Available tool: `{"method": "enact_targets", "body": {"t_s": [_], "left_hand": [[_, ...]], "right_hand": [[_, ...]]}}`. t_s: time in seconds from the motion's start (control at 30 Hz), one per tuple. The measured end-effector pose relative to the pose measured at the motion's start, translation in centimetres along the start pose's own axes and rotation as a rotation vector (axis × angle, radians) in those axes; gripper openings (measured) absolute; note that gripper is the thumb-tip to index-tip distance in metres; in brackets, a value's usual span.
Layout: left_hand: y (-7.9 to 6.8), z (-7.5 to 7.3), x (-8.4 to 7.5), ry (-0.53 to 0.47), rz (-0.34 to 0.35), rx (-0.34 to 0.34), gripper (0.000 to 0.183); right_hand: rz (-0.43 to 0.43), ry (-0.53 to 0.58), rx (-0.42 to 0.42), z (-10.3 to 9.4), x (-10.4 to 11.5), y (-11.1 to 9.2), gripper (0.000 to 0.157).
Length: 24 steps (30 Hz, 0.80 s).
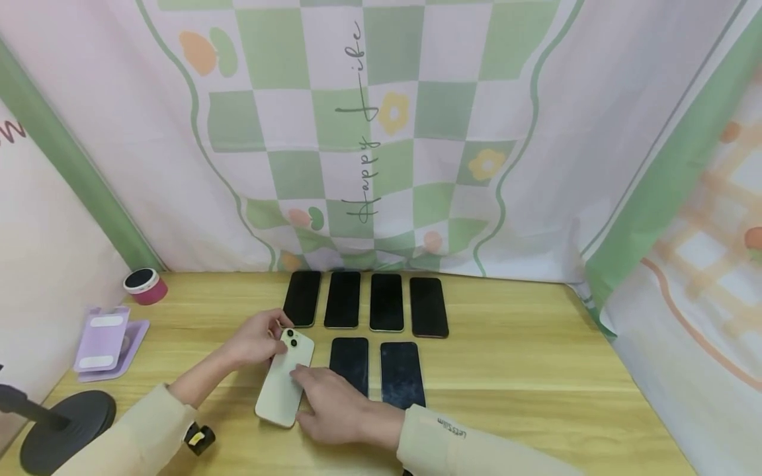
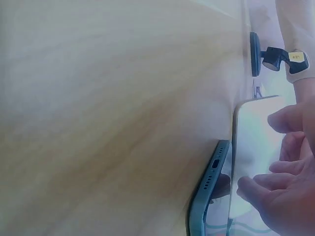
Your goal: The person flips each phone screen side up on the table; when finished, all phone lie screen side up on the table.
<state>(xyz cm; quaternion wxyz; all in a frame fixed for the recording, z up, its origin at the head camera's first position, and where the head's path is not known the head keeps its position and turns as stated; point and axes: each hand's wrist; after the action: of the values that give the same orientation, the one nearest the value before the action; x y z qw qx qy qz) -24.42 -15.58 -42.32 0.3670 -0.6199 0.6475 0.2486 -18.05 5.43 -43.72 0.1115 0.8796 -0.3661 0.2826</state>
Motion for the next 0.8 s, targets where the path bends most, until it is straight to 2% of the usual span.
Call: {"method": "enact_targets", "body": {"t_s": [0.27, 0.43, 0.57, 0.7, 0.8], "left_hand": [[-0.6, -0.9, -1.5, 0.229, 0.089, 0.016, 0.036], [-0.4, -0.5, -2.7, 0.337, 0.121, 0.036, 0.03], [0.0, 0.3, -3.5, 0.352, 0.108, 0.058, 0.033], [0.3, 1.1, -3.9, 0.322, 0.111, 0.076, 0.034], [0.4, 1.8, -3.7, 0.266, 0.135, 0.093, 0.032]], "right_hand": [[0.087, 0.17, 0.009, -0.2, -0.2, -0.2, 0.058], [0.15, 0.325, -0.014, -0.4, -0.5, -0.6, 0.053], [0.2, 0.424, -0.033, -0.7, -0.5, -1.0, 0.049], [0.216, 0.51, -0.061, -0.8, -0.7, -1.3, 0.045], [0.278, 0.696, -0.085, -0.7, -0.7, -1.6, 0.042]]}}
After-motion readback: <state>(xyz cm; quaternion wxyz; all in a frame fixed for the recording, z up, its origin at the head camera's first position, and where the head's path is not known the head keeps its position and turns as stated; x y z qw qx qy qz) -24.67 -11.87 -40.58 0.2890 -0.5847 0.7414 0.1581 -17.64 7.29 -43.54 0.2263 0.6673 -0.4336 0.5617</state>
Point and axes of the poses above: each hand's wrist, its own y-axis towards the middle knuckle, its own z-axis out of the palm, x = y × z, and after that the axes turned 5 degrees about -x, right-handed
